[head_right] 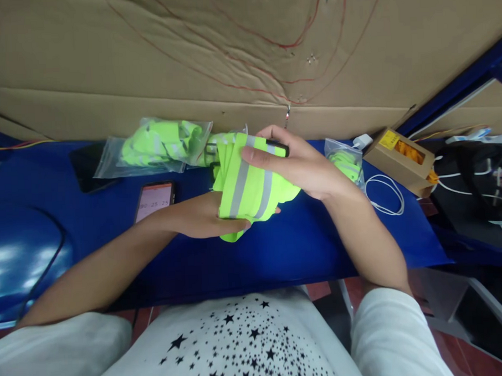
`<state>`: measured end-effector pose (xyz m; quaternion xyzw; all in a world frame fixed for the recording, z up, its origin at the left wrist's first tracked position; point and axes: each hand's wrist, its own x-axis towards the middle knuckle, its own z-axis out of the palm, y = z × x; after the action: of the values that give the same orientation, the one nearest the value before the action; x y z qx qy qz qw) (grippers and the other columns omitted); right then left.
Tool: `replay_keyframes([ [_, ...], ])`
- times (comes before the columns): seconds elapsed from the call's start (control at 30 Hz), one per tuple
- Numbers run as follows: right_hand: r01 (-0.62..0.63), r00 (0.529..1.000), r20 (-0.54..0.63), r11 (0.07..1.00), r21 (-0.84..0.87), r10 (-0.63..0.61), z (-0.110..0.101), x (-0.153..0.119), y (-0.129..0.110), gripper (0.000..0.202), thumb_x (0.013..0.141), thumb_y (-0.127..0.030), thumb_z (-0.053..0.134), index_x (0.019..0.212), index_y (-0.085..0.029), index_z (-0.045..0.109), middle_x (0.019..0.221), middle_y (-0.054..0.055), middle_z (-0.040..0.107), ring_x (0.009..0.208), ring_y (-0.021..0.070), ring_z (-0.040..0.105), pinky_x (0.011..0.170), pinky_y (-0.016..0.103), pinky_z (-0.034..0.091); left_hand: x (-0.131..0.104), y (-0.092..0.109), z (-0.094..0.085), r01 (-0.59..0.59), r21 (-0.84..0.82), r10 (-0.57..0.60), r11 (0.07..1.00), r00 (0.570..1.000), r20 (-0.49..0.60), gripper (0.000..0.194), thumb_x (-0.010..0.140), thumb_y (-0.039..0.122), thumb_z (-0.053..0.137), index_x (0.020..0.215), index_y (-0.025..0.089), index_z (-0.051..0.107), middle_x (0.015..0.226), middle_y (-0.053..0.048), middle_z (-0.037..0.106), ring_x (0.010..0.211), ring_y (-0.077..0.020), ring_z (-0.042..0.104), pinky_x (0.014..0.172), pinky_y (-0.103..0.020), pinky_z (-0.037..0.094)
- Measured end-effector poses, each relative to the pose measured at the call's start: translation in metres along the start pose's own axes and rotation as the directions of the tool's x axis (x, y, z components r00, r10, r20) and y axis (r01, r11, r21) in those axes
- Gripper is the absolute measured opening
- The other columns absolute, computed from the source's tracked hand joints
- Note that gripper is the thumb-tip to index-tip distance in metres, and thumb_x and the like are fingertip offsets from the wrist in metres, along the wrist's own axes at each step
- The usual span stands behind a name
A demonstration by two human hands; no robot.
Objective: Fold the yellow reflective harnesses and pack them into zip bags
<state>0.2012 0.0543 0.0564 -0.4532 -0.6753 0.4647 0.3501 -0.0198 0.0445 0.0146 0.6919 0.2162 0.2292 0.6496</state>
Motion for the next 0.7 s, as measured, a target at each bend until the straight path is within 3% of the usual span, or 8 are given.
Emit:
replay_keyframes([
  [0.1,0.092,0.994,-0.051,0.986,-0.137,-0.099,0.001,0.004,0.006,0.055,0.085,-0.069,0.073,0.12,-0.027,0.064,0.095,0.002,0.075,0.081,0.02,0.072,0.068,0.033,0.06,0.002,-0.006,0.001,0.019,-0.024,-0.015,1.0,0.99,0.139,0.03,0.085,0.024,0.076,0.115,0.017,0.076,0.116,-0.011,0.08,0.112,-0.0277,0.075,0.099,-0.038,0.06],
  [0.2,0.188,0.959,-0.15,0.939,-0.289,-0.239,0.003,0.007,0.01,0.052,0.086,-0.065,0.074,0.118,-0.026,0.066,0.107,0.004,0.075,0.09,0.0197,0.071,0.076,0.033,0.059,0.005,-0.012,-0.001,0.036,-0.192,-0.007,0.981,0.988,0.152,0.038,0.089,0.024,0.076,0.125,0.014,0.071,0.116,-0.015,0.079,0.109,-0.0272,0.076,0.095,-0.04,0.062],
  [0.27,0.234,0.938,-0.152,0.89,-0.39,-0.313,0.004,0.006,0.008,0.043,0.091,-0.062,0.069,0.111,-0.024,0.071,0.109,0.006,0.076,0.093,0.021,0.071,0.082,0.034,0.058,0.007,-0.015,-0.002,0.067,-0.245,-0.028,0.967,0.987,0.16,0.042,0.088,0.024,0.078,0.127,0.013,0.07,0.114,-0.016,0.079,0.105,-0.0273,0.077,0.092,-0.04,0.064],
  [0.37,0.297,0.949,0.049,0.835,-0.463,-0.311,0.006,0.0,0.002,0.043,0.101,-0.059,0.056,0.116,-0.024,0.074,0.119,0.007,0.076,0.108,0.0251,0.071,0.095,0.038,0.055,0.008,-0.015,-0.006,0.106,-0.243,-0.069,0.964,0.985,0.155,0.043,0.085,0.025,0.082,0.125,0.013,0.071,0.114,-0.017,0.08,0.105,-0.0282,0.078,0.089,-0.039,0.065],
  [0.47,0.343,0.938,0.224,0.808,-0.48,-0.265,0.01,-0.002,0.001,0.06,0.093,-0.063,0.066,0.137,-0.022,0.066,0.139,0.01,0.069,0.123,0.0295,0.067,0.102,0.041,0.052,0.009,-0.011,-0.008,0.138,-0.292,-0.101,0.946,0.985,0.14,0.04,0.08,0.02,0.085,0.118,0.014,0.073,0.106,-0.015,0.081,0.099,-0.0284,0.079,0.081,-0.037,0.066],
  [0.53,0.317,0.946,0.225,0.809,-0.495,-0.233,0.015,-0.001,0.004,0.065,0.087,-0.062,0.074,0.136,-0.02,0.066,0.132,0.01,0.072,0.116,0.0293,0.069,0.096,0.038,0.053,0.008,-0.01,-0.008,0.158,-0.359,-0.117,0.92,0.984,0.131,0.039,0.076,0.016,0.088,0.113,0.013,0.075,0.102,-0.013,0.081,0.093,-0.0276,0.079,0.078,-0.036,0.067],
  [0.63,0.231,0.973,0.119,0.826,-0.515,-0.198,0.02,0.003,0.008,0.051,0.087,-0.057,0.075,0.122,-0.021,0.072,0.108,0.005,0.078,0.093,0.0245,0.073,0.079,0.032,0.051,0.008,-0.011,-0.006,0.178,-0.489,-0.148,0.854,0.984,0.099,0.04,0.073,0.018,0.091,0.111,0.015,0.076,0.101,-0.011,0.081,0.092,-0.0282,0.079,0.078,-0.039,0.067],
  [0.7,0.215,0.973,0.041,0.822,-0.527,-0.228,0.022,0.004,0.008,0.048,0.086,-0.055,0.078,0.12,-0.021,0.074,0.103,0.005,0.079,0.089,0.0243,0.073,0.078,0.032,0.051,0.009,-0.012,-0.002,0.158,-0.558,-0.15,0.814,0.987,0.06,0.042,0.071,0.021,0.092,0.11,0.017,0.077,0.102,-0.011,0.081,0.095,-0.0293,0.078,0.08,-0.042,0.067],
])
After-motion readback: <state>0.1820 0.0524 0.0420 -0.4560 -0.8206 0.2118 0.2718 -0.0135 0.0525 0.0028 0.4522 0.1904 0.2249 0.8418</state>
